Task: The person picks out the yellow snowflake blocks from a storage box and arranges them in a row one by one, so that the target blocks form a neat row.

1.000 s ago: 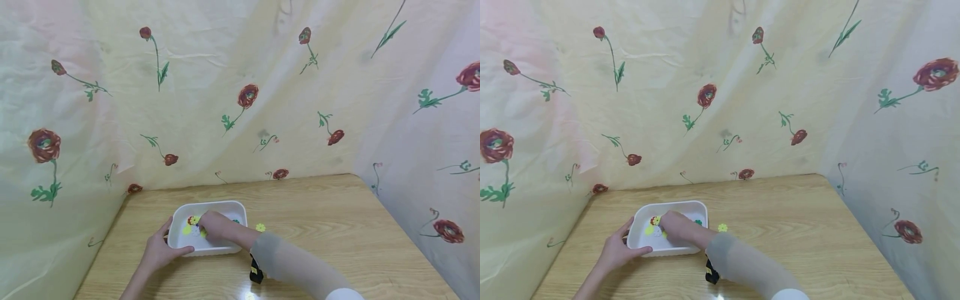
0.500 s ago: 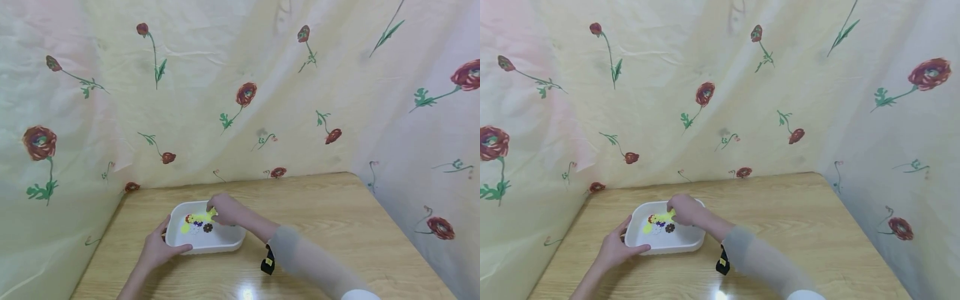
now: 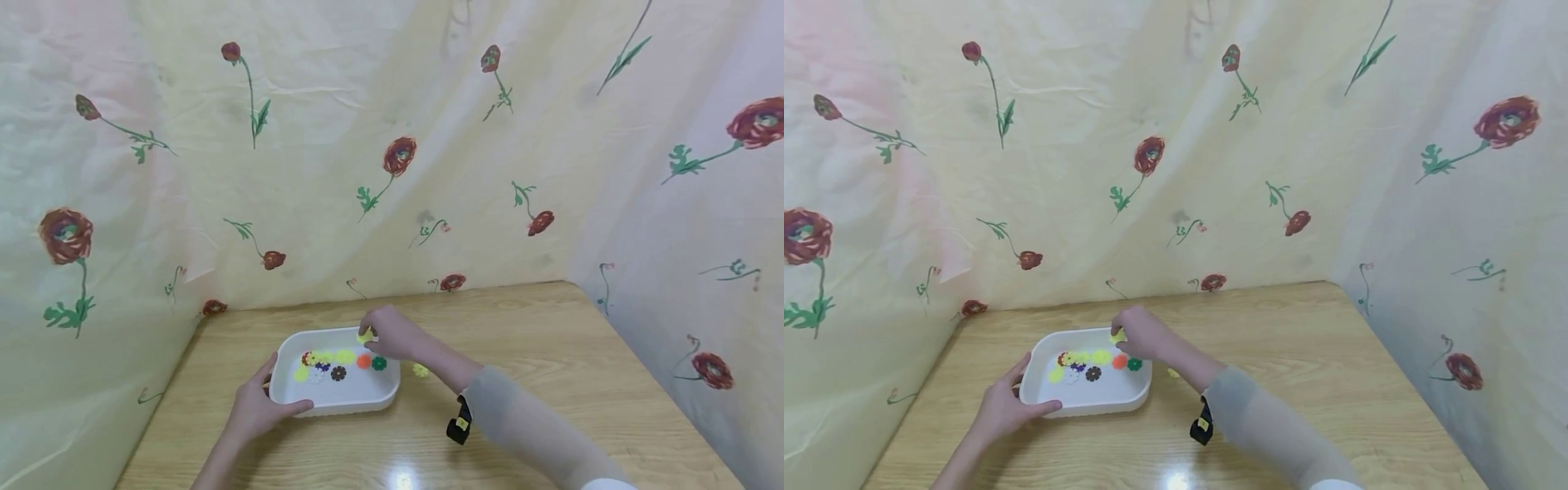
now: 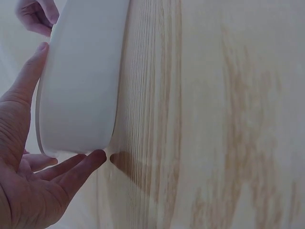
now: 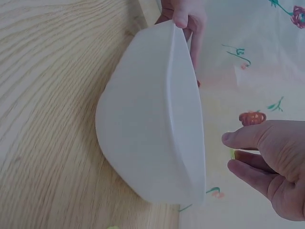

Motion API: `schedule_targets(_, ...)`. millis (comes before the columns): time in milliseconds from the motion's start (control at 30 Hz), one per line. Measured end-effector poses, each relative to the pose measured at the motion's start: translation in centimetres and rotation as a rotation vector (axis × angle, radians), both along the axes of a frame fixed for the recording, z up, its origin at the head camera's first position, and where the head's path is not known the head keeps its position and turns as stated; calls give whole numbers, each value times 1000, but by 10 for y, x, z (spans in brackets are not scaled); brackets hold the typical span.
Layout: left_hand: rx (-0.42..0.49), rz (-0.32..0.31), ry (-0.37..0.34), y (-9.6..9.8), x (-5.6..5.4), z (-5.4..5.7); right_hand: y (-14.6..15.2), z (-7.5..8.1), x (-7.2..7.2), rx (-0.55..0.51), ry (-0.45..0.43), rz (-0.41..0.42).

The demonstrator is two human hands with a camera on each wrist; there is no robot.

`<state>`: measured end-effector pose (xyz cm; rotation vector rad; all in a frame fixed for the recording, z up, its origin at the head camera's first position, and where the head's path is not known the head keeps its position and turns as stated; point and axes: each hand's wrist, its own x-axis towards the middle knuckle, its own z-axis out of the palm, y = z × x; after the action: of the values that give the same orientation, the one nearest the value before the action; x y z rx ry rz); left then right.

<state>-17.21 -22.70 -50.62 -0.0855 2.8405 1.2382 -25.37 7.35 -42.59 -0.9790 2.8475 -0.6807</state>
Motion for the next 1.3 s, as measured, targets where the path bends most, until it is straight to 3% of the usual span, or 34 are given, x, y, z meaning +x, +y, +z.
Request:
schedule_targets(233, 2, -9, 20, 1, 1, 1, 11, -2, 1, -7, 60, -1)
schedule_targets(667, 0, -12, 15, 0, 1, -1, 24, -4, 2, -11, 55, -45)
schedule_targets(1300, -18, -9, 7, 0, 0, 0, 66, -7, 6, -13, 75, -90)
